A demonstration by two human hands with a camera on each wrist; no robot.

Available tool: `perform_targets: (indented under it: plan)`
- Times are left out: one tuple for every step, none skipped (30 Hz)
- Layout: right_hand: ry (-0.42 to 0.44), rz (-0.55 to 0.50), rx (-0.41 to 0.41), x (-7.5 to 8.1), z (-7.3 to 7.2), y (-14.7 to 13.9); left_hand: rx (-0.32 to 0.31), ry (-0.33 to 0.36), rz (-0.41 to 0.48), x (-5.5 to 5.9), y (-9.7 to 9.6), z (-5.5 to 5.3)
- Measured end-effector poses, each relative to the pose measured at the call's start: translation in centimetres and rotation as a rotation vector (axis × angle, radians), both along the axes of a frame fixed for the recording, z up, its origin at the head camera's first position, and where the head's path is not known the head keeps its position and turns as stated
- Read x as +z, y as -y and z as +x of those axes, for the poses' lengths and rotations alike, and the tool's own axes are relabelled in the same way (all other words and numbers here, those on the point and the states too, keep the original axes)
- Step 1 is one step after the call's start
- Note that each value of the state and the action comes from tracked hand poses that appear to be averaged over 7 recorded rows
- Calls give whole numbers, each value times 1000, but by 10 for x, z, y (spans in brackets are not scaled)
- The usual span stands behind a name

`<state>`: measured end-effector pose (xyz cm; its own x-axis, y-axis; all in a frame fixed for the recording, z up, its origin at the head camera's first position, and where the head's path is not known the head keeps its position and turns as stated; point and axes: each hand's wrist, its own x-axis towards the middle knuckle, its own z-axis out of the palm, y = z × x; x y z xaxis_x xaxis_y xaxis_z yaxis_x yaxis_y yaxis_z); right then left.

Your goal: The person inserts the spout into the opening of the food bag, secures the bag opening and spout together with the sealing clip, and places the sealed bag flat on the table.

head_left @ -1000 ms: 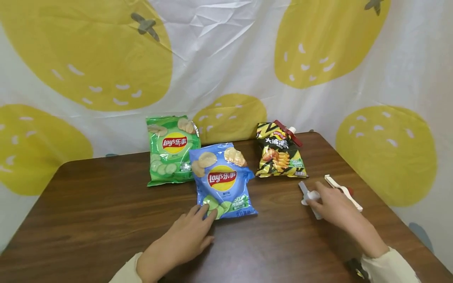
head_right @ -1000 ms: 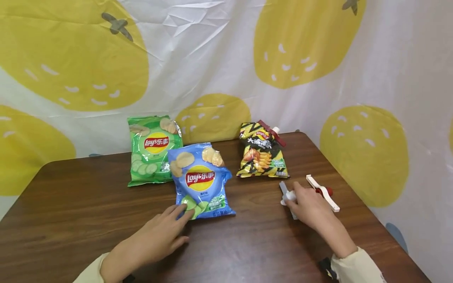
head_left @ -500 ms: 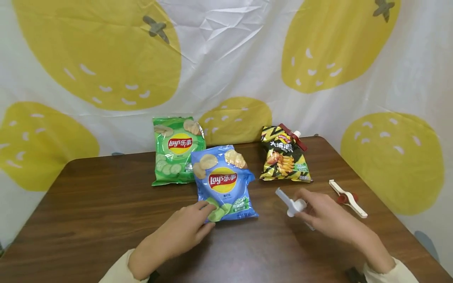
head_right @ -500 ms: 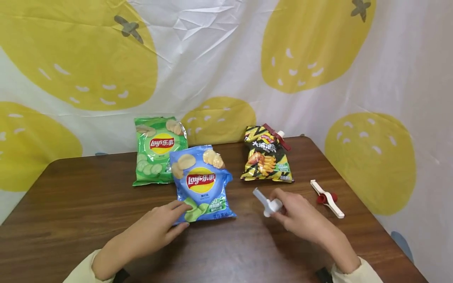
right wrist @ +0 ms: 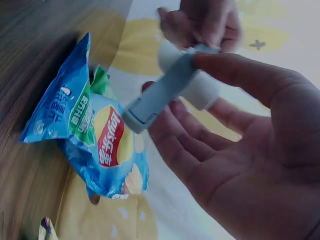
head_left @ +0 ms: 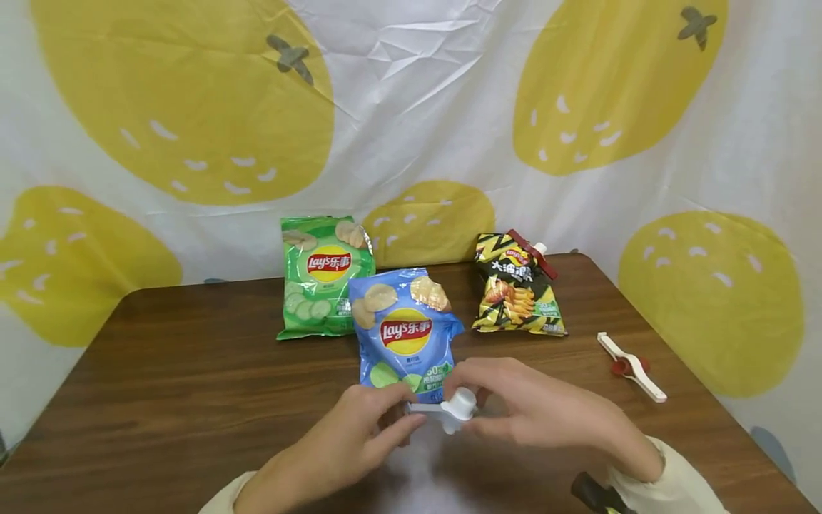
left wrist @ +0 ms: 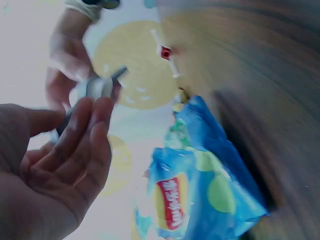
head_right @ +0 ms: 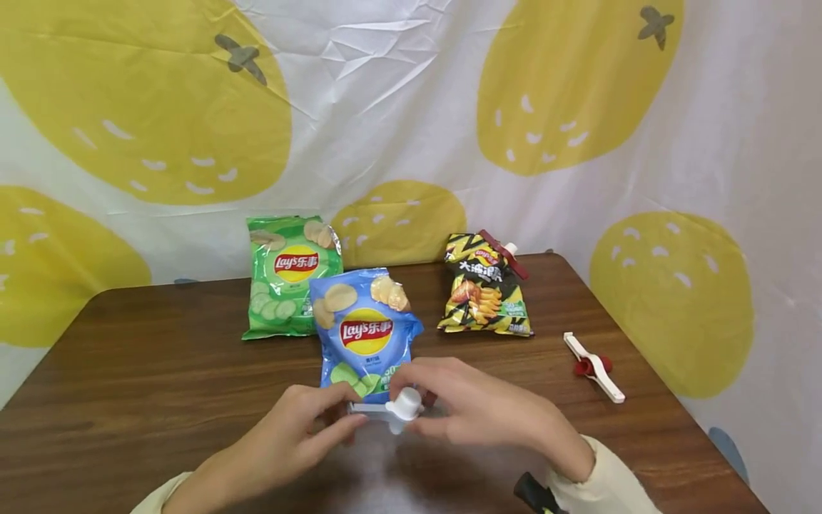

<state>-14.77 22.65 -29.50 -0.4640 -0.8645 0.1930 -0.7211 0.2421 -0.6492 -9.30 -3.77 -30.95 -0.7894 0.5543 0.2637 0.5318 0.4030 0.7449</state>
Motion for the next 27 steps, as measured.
perform_targets:
  plan:
    - [-1,-9,-17,0,-1,2,8,-16,16,3,-1,2]
    - [-1,-15,-39,-1,-1,4,16,-29,34,6,-1,3]
    - [12,-23,-59,-1,-1,7,31,-37,49,8,-1,4]
    - [27,-31,-77,-2,-1,9,54,-47,55,10,-1,4]
    - [38,-34,-94,-3,-1,11,74,-57,61,12,-1,4]
    - [42,-35,-108,-4,0,13,91,-57,65,12,-1,3]
    - [42,-34,-122,-4,0,15,111,-55,62,13,0,3]
    - [42,-36,-129,-5,-1,17,133,-54,52,13,1,2]
    - [39,-37,-131,-6,-1,18,154,-52,42,13,2,1]
    - [23,-37,-134,-7,-2,20,172,-58,31,13,2,0]
    - [7,-34,-138,-7,-3,21,186,-66,19,12,3,-1]
    - [-16,-30,-142,-8,-3,23,204,-77,4,11,4,-1]
    - [-39,-26,-146,-9,-4,24,217,-95,-11,9,3,-2]
    - [-64,-23,-147,-10,-4,25,232,-115,-28,8,3,-2]
    - [-90,-17,-149,-11,-4,26,246,-126,-38,7,3,-3]
    - [-115,-11,-152,-12,-4,27,261,-144,-53,5,3,-3]
    - [-133,-8,-153,-13,-4,28,276,-161,-67,4,3,-3]
    - [-150,-5,-153,-15,-4,29,292,-176,-84,3,3,-3]
    - [-157,-5,-150,-16,-4,30,306,-198,-104,2,3,-3]
    - [-162,-4,-148,-17,-3,31,320,-225,-129,1,3,-3]
    - [-172,-5,-146,-18,-3,32,332,-253,-156,0,3,-3]
    - [-183,-3,-147,-20,-2,32,345,-281,-186,-1,2,-3]
    - [-198,4,-152,-21,-2,33,357,-304,-216,-1,2,-3]
    - [-219,18,-162,-22,-1,34,370,-326,-247,-2,2,-3]
    - [-244,33,-173,-23,-1,35,383,-345,-270,-3,2,-3]
    - [-272,52,-186,-25,-1,36,396,-358,-290,-4,2,-3]
    - [-300,71,-198,-26,0,36,408,-362,-304,-5,2,-3]
